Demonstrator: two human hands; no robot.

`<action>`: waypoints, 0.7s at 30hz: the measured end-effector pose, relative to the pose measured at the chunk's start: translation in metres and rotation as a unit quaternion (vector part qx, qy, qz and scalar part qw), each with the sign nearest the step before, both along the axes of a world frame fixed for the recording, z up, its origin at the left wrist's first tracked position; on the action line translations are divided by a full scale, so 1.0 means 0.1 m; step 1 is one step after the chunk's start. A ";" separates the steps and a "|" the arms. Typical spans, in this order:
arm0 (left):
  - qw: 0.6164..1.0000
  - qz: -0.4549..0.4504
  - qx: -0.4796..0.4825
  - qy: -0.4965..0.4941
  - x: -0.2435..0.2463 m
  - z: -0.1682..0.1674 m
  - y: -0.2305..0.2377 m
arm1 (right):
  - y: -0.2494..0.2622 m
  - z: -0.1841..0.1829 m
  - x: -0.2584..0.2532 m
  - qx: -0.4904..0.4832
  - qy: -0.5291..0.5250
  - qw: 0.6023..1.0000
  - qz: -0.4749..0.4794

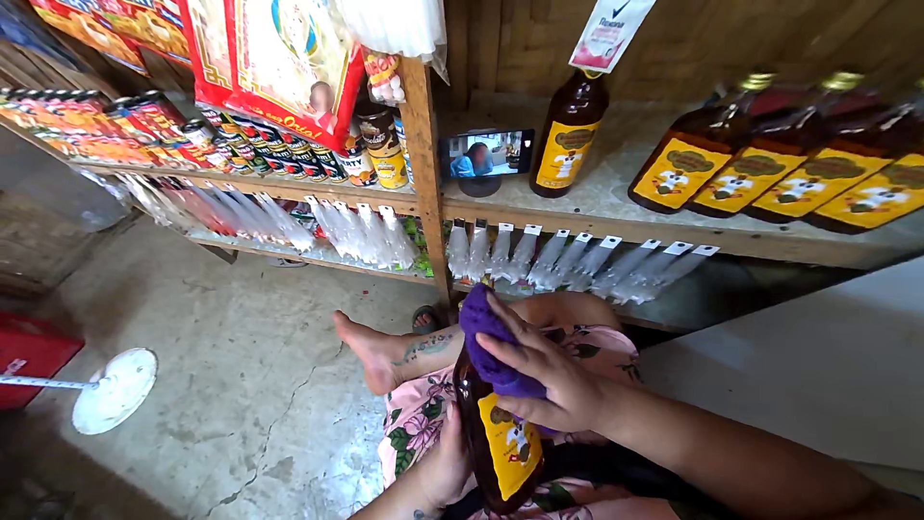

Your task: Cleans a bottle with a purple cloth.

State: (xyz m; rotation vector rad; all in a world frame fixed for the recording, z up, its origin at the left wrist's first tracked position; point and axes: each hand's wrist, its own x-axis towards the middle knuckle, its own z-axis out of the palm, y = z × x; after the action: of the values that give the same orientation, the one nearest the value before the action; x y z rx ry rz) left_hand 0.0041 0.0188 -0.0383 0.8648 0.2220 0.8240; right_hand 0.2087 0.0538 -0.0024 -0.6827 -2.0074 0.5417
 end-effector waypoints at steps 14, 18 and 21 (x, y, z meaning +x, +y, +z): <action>0.998 -0.045 0.035 0.026 0.03 0.10 -0.04 | 0.27 0.64 -0.09 -0.200 0.099 0.975 -0.018; 0.998 -0.053 0.000 0.021 0.05 0.08 -0.02 | 0.21 0.60 -0.06 -0.250 0.166 0.954 -0.021; 0.998 -0.055 -0.015 0.025 0.07 0.07 -0.01 | 0.18 0.60 -0.04 -0.263 0.186 0.947 -0.015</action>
State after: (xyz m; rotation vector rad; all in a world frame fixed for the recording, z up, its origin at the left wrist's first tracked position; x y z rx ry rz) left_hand 0.0108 0.0182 -0.0313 0.8623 0.2294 0.6954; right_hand 0.2048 0.0715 0.0574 -0.8517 -1.4992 1.1217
